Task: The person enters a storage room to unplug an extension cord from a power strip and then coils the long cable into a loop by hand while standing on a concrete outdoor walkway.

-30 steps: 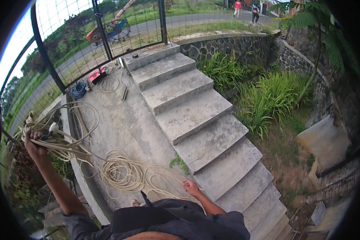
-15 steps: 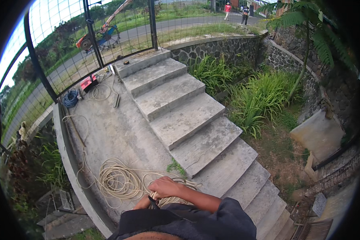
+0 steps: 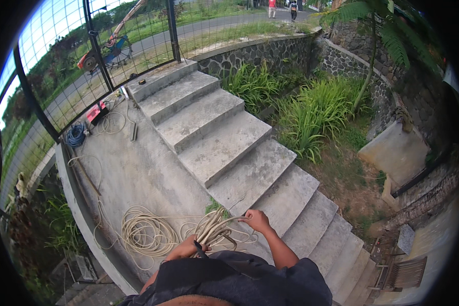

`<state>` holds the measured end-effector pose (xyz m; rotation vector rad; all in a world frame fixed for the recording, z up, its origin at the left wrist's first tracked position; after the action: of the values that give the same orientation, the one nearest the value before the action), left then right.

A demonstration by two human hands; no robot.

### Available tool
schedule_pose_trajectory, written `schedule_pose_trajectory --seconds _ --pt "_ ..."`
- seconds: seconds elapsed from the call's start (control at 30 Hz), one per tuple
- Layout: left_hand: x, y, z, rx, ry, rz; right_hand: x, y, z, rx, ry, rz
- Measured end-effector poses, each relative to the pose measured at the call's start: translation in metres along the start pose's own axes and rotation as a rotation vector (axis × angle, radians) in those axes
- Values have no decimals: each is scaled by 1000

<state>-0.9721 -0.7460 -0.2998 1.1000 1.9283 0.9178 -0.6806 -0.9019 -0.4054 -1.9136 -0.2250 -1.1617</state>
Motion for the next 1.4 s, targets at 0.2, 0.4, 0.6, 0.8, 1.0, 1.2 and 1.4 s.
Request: schedule_pose_trajectory --seconds 0.2,0.4,0.6,0.8,1.0,1.2,1.4 --pt "22 79 -106 -92 244 -179 -79 74 -26 -59 95 -94" --pt "22 128 -213 -642 420 -787 -96 108 -9 -314 228 -9" --pt "48 149 -282 -1000 383 -906 -68 119 37 -463 634 216" --pt "73 165 -286 -1249 580 -886 -21 99 82 -642 528 430" --pt "85 138 -200 -1018 819 -934 5 -31 89 32 303 140" --pt "67 67 -144 -586 821 -1200 31 -120 69 344 493 664" --pt "43 55 -137 -504 648 -1245 47 -127 74 313 562 318"
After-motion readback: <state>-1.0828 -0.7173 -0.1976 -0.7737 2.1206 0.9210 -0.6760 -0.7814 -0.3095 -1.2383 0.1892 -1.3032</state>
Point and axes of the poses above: each hand's wrist, its own z-axis towards the middle knuckle, its own x-axis out of the back of the hand, y = z × x, the point moved 1 cm from there along z, towards the middle knuckle, and after that the axes turned 8 degrees about -z, right-handed, at the moved point
